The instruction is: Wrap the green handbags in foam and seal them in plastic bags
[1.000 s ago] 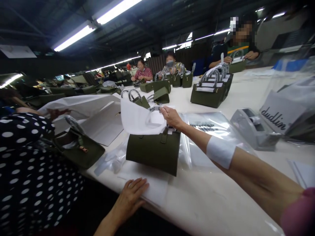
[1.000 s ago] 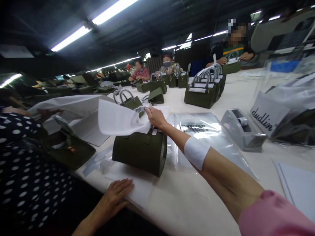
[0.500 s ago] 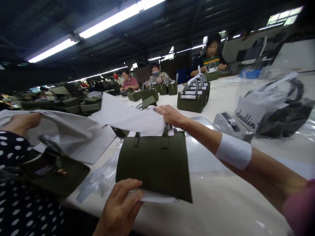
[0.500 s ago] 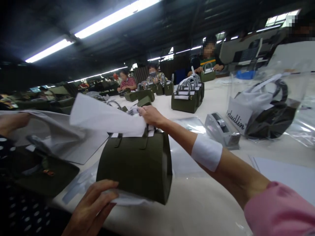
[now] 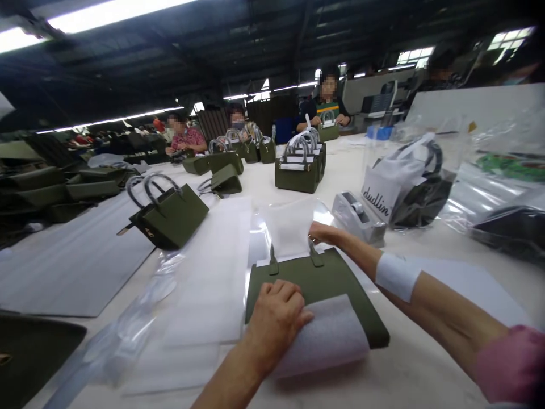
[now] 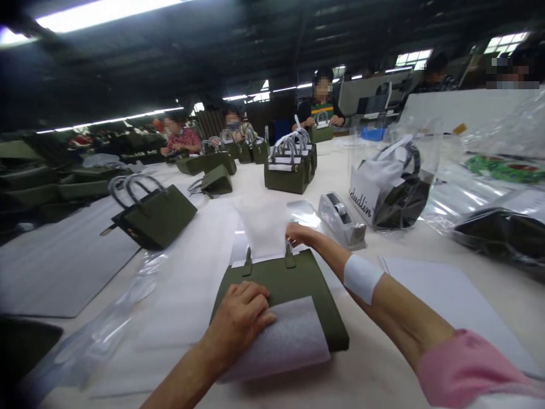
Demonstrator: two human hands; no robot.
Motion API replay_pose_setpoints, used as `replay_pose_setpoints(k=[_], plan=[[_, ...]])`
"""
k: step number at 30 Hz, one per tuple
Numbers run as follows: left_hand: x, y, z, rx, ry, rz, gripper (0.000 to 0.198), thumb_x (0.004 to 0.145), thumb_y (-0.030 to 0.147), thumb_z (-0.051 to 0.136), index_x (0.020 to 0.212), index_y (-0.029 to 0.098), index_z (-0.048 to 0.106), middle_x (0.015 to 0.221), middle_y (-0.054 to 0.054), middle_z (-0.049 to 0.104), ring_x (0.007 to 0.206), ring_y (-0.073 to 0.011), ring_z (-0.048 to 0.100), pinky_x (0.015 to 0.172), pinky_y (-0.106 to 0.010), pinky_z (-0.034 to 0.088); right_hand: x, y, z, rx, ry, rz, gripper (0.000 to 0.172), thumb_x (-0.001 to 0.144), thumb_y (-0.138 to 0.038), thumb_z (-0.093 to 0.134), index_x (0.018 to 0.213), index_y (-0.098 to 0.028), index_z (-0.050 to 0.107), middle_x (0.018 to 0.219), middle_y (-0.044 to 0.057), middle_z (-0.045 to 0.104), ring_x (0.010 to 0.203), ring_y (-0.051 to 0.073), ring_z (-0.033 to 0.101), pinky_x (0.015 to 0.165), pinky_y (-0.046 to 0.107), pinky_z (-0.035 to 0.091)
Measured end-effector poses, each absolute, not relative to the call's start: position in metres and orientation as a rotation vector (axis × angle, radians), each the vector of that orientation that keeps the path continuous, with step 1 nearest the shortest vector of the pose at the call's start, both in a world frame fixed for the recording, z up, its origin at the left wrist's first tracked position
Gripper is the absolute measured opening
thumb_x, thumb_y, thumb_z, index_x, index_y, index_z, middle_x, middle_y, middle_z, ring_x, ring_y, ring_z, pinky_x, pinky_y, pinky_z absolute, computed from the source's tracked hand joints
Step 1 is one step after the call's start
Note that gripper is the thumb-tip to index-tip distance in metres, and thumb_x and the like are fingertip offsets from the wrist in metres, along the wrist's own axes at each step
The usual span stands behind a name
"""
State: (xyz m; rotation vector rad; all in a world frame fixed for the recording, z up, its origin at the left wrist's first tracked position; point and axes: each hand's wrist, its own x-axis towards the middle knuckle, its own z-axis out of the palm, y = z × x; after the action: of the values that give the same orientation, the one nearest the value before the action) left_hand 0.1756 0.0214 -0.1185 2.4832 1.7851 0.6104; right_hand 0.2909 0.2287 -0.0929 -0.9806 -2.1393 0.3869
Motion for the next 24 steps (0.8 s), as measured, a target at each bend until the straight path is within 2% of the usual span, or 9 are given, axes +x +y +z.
replay_pose_setpoints(k=[3, 7, 9, 12, 15, 17, 19, 21, 24], plan=[[0.175, 0.026, -0.118, 2.467, 1.763, 0.685, 0.014, 0.078, 0.027, 0.060, 0.074, 0.018, 0.051, 0.087, 0.001, 0.058, 0.084, -0.0164, 0.050, 0.070, -0.033, 0.038, 0.329, 0.218, -0.085, -1.035, -2.073, 0.324, 0.034, 0.089, -0.033, 0.039, 0.075, -0.011, 0.061, 0.077, 0.002, 0.062, 0.066, 0.009, 0.058, 0.064, 0.022, 0.047], [0.173, 0.024, -0.124, 2.502, 1.728, 0.783, 0.014, 0.076, 0.023, 0.062, 0.071, 0.017, 0.050, 0.084, 0.000, 0.058, 0.082, -0.0167, 0.051, 0.068, -0.032, 0.038, 0.390, 0.153, -0.090, -0.381, -2.317, 0.038, 0.023, 0.086, -0.032, 0.046, 0.096, -0.019, 0.061, 0.092, 0.006, 0.066, 0.093, 0.018, 0.058, 0.084, 0.032, 0.048], [0.173, 0.023, -0.123, 2.523, 1.697, 0.811, 0.013, 0.076, 0.023, 0.061, 0.072, 0.018, 0.050, 0.083, 0.000, 0.058, 0.081, -0.0170, 0.052, 0.068, -0.032, 0.040, 0.408, 0.124, -0.105, 0.001, -2.600, -0.106, 0.033, 0.082, -0.039, 0.051, 0.106, -0.018, 0.059, 0.104, 0.006, 0.064, 0.104, 0.020, 0.054, 0.096, 0.036, 0.043], [0.170, 0.038, -0.101, 2.584, 1.714, 0.951, 0.013, 0.079, 0.028, 0.058, 0.085, 0.018, 0.054, 0.093, -0.003, 0.058, 0.090, -0.0183, 0.052, 0.080, -0.034, 0.041, 0.414, 0.105, -0.130, 0.021, -2.766, -0.224, 0.048, 0.079, -0.045, 0.055, 0.117, -0.016, 0.054, 0.118, 0.006, 0.056, 0.114, 0.023, 0.048, 0.105, 0.042, 0.033], [0.167, 0.082, -0.061, 2.730, 1.918, 1.116, 0.037, 0.082, 0.033, 0.054, 0.114, 0.014, 0.046, 0.119, -0.010, 0.050, 0.117, -0.0252, 0.040, 0.102, -0.048, 0.023, 0.411, 0.105, -0.143, -0.043, -2.701, -0.179, 0.052, 0.078, -0.048, 0.055, 0.117, -0.014, 0.055, 0.115, 0.008, 0.057, 0.114, 0.024, 0.047, 0.107, 0.045, 0.027], [0.168, 0.120, -0.036, 2.762, 2.105, 1.033, 0.054, 0.081, 0.040, 0.054, 0.123, 0.009, 0.039, 0.126, -0.013, 0.044, 0.125, -0.0325, 0.029, 0.102, -0.057, 0.014, 0.410, 0.105, -0.145, -0.078, -2.649, -0.129, 0.052, 0.077, -0.048, 0.056, 0.113, -0.012, 0.056, 0.111, 0.009, 0.060, 0.113, 0.024, 0.048, 0.106, 0.047, 0.027], [0.171, 0.146, -0.023, 2.705, 2.149, 0.754, 0.038, 0.083, 0.035, 0.052, 0.110, 0.009, 0.052, 0.106, -0.010, 0.056, 0.111, -0.0314, 0.046, 0.093, -0.053, 0.031, 0.410, 0.102, -0.146, -0.139, -2.616, -0.094, 0.050, 0.076, -0.047, 0.058, 0.111, -0.012, 0.057, 0.108, 0.010, 0.062, 0.112, 0.024, 0.049, 0.105, 0.047, 0.028], [0.179, 0.151, -0.023, 2.717, 2.040, 0.544, 0.021, 0.086, 0.028, 0.046, 0.091, 0.013, 0.060, 0.082, -0.005, 0.060, 0.086, -0.0225, 0.057, 0.077, -0.039, 0.044, 0.410, 0.099, -0.148, -0.196, -2.590, -0.068, 0.047, 0.076, -0.046, 0.058, 0.110, -0.014, 0.058, 0.107, 0.010, 0.062, 0.111, 0.024, 0.050, 0.105, 0.047, 0.028], [0.196, 0.118, -0.044, 2.941, 1.704, 0.516, 0.022, 0.089, 0.022, 0.038, 0.083, 0.017, 0.059, 0.069, -0.002, 0.056, 0.066, -0.0157, 0.053, 0.062, -0.029, 0.042, 0.408, 0.095, -0.153, -0.269, -2.497, -0.015, 0.043, 0.079, -0.045, 0.055, 0.108, -0.014, 0.059, 0.105, 0.009, 0.063, 0.109, 0.022, 0.052, 0.106, 0.046, 0.026]])
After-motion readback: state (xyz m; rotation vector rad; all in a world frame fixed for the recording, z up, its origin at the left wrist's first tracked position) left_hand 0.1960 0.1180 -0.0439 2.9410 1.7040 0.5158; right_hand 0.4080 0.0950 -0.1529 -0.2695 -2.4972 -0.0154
